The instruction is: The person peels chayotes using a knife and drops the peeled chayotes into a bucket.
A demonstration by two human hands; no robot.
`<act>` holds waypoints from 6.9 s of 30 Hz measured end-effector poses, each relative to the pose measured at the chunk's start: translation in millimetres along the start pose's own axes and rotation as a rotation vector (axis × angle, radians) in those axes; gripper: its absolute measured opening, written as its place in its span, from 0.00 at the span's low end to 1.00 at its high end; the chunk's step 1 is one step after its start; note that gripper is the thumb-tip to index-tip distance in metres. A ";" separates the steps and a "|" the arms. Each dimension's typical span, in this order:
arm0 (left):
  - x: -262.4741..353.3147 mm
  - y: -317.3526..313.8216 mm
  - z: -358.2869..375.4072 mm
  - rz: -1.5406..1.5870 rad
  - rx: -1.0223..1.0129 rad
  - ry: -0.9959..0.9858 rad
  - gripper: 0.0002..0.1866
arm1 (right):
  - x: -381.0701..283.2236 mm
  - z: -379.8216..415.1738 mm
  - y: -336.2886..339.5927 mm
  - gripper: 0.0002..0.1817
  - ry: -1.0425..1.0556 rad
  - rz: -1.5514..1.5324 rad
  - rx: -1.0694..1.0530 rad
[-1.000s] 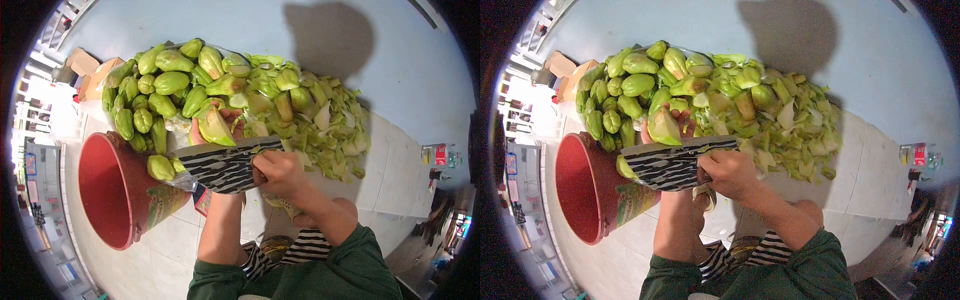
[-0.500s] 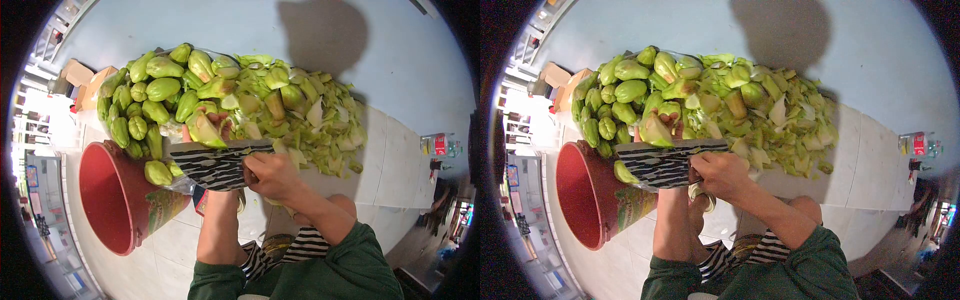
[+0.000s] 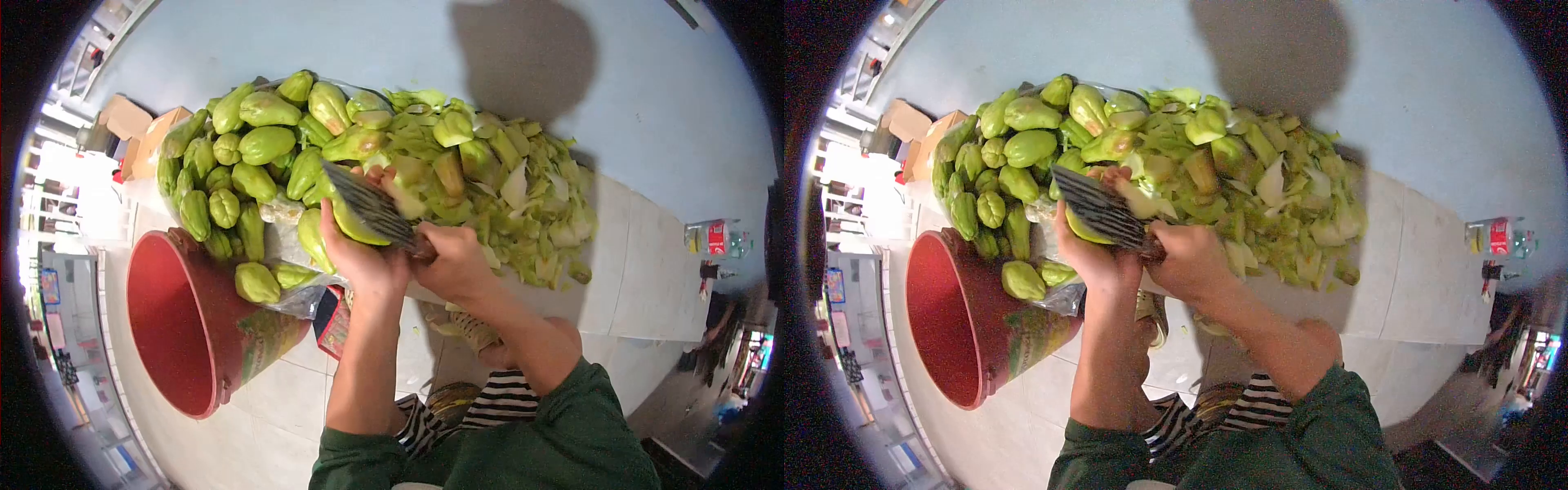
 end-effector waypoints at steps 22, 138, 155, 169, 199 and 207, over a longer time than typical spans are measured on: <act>21.2 12.0 -10.5 0.090 -0.297 0.091 0.34 | -22.1 1.8 20.6 0.12 0.378 0.035 -0.023; -0.5 7.5 -2.0 -0.017 -0.139 -0.090 0.29 | -1.5 6.1 -2.1 0.07 -0.040 0.216 -0.020; 16.4 11.1 -16.2 -0.201 0.045 0.180 0.25 | 18.0 -10.8 31.3 0.18 -0.576 -0.423 -0.366; 9.9 13.3 -24.8 0.038 0.046 0.173 0.25 | 42.2 -14.9 55.8 0.16 -0.379 -0.308 0.323; 8.5 -5.6 -11.2 -0.220 -0.213 0.256 0.28 | 27.9 -7.8 37.1 0.13 -0.206 -0.219 -0.019; 9.3 8.9 -18.2 -0.270 0.082 0.220 0.27 | 19.2 -11.7 41.1 0.12 0.070 0.109 0.174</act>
Point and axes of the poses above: each hand's wrist, its own z-axis away from the middle knuckle, its own y-axis out of the back of the hand, x = y × z, the point moved 3 cm from there along -z, towards the middle knuckle, and after that the axes turned 5 degrees about x, right-handed, at the moved point
